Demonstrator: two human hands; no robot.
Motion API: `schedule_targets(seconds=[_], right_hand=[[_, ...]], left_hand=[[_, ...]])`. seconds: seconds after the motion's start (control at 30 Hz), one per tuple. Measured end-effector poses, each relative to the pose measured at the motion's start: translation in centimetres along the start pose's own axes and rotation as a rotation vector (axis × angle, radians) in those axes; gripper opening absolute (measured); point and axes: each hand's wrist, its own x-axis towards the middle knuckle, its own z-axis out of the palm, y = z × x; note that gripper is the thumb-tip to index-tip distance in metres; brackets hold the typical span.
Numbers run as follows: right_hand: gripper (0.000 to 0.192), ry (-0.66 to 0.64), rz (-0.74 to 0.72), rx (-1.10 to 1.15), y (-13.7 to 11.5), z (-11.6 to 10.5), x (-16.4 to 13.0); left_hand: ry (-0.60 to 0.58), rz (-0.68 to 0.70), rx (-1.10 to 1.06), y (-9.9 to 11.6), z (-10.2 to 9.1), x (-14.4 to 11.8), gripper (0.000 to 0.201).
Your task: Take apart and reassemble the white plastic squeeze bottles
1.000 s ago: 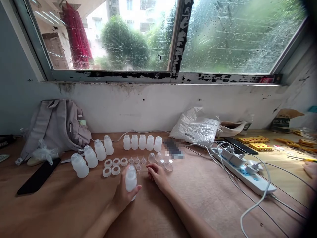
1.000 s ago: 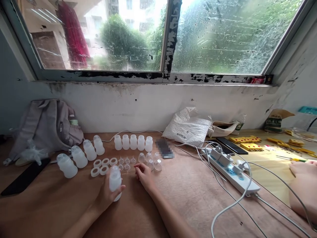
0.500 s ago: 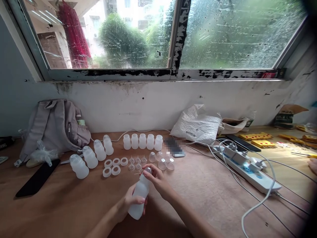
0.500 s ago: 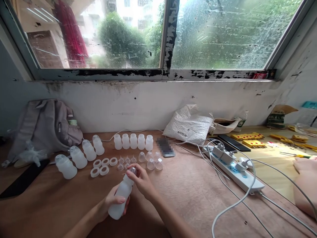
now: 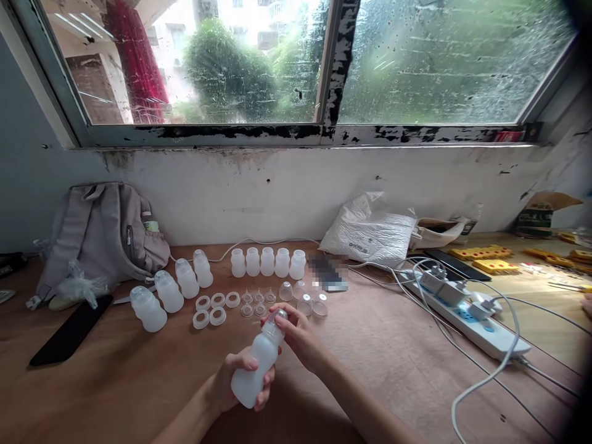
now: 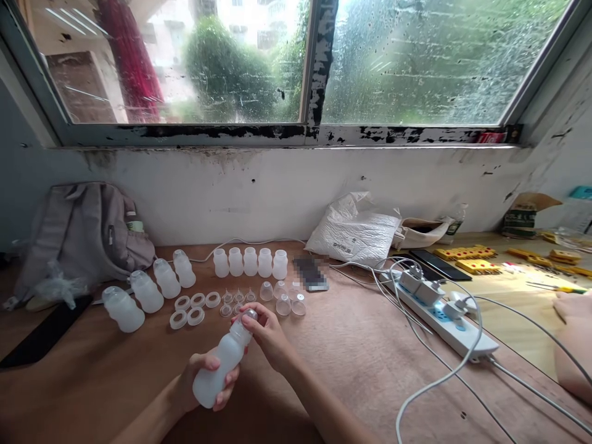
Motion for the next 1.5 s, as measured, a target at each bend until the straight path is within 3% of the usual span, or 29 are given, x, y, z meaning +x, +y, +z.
schedule_targets(seconds=[0.17,0.33,0.5,0.6,0.7,0.83,1.0,1.2,1.33,1.4,1.5], right_hand=[[0.028,0.064,-0.035,-0.143,-0.1,-0.4,0.2],[0.029,0.095,-0.072,-0.231,0.1,-0.5,0.4],[0.029,0.213,-0.185,-0.465,0.5,-1.1,0.8],[0.031,0.355,-0.271,-0.648,0.2,-2.9,1.0],[0.035,0.438,-0.393,-0.812,-0.2,-5.0,1.3],[0.032,0.488,-0.588,-1.279,0.2,-6.8,1.8],[0.032,0.444,-0.545,-1.574,2.1,-7.4,2.5],[0.027,0.392,-0.458,-1.622,3.5,-7.7,2.9],[0.033,0.445,-0.457,-1.574,3.3,-7.6,2.8],[0.037,0.422,-0.493,-1.462,2.9,-7.0,2.4],[0.04,0.235,-0.477,-1.091,2.3,-4.7,1.5]], left_hand=[[0.224,0.024,0.355,0.9,1.1,-0.2,0.038],[0.328,0.108,0.713,1.0,1.4,0.3,0.039],[0.583,0.34,1.421,0.4,0.6,0.1,0.05],[0.607,0.446,1.692,0.4,-0.1,-0.6,0.056],[0.701,0.461,1.669,0.8,-0.2,-1.0,0.053],[0.843,0.451,1.497,1.2,0.1,-0.8,0.044],[0.824,0.42,1.368,1.0,0.4,-0.2,0.036],[0.826,0.425,1.323,1.0,0.8,-0.2,0.038],[0.828,0.432,1.313,0.9,0.8,-0.1,0.036],[0.828,0.451,1.309,0.9,0.9,-0.1,0.035],[0.771,0.462,1.332,0.9,1.0,-0.1,0.037]])
